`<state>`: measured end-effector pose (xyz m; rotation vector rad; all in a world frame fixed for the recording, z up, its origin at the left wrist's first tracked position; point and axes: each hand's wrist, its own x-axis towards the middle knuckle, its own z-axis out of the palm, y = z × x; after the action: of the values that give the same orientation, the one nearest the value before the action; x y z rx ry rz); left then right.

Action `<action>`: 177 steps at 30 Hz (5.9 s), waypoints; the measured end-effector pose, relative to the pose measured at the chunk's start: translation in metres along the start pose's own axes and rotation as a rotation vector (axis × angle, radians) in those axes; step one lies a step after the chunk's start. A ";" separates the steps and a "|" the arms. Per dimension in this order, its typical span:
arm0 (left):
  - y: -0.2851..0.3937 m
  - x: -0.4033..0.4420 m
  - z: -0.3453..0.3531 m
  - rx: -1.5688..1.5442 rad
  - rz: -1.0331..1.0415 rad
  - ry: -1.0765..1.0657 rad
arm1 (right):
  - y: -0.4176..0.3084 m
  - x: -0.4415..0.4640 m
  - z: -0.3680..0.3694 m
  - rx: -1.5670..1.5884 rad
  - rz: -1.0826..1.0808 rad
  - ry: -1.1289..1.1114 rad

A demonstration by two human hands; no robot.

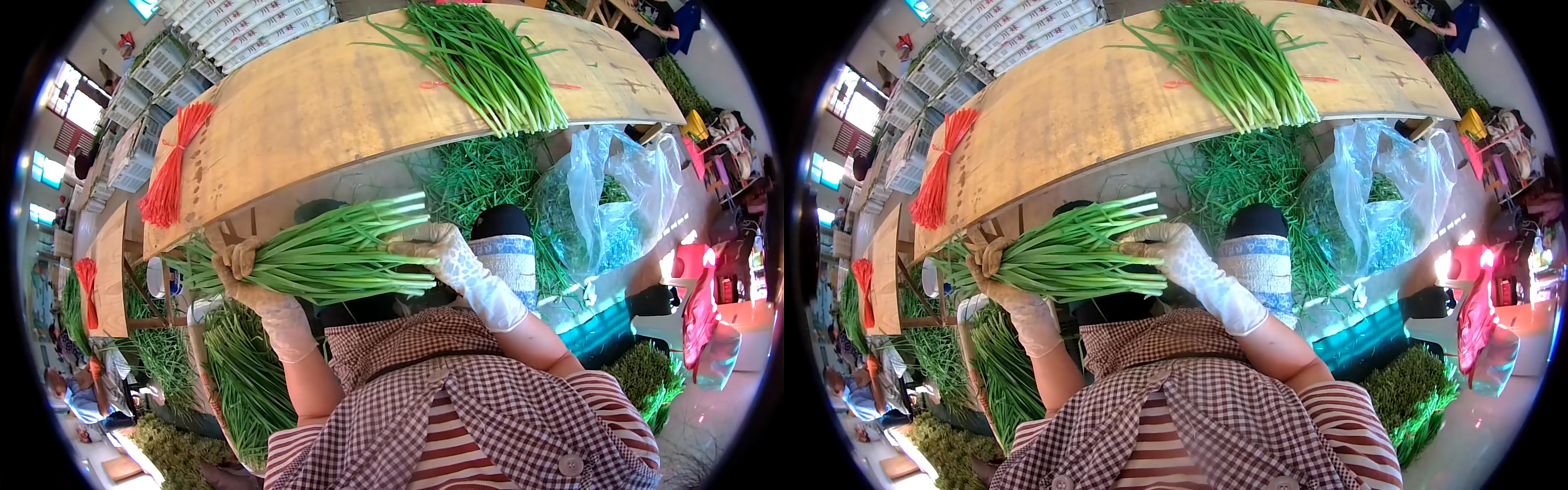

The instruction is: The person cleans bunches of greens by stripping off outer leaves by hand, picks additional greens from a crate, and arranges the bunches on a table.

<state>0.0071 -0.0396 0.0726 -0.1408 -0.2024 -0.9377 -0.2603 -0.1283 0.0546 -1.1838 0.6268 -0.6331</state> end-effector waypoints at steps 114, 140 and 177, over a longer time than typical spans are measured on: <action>0.009 -0.003 0.013 0.593 0.230 0.411 | -0.040 0.007 -0.028 -0.048 0.056 0.222; -0.011 -0.001 0.051 0.582 0.400 0.649 | -0.023 0.004 -0.061 -0.557 -0.094 0.213; -0.005 -0.012 0.036 0.551 0.247 0.345 | -0.029 0.017 0.004 0.000 0.087 0.029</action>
<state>-0.0080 -0.0252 0.1053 0.4920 -0.1136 -0.6202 -0.2494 -0.1461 0.0812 -1.1428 0.6990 -0.5771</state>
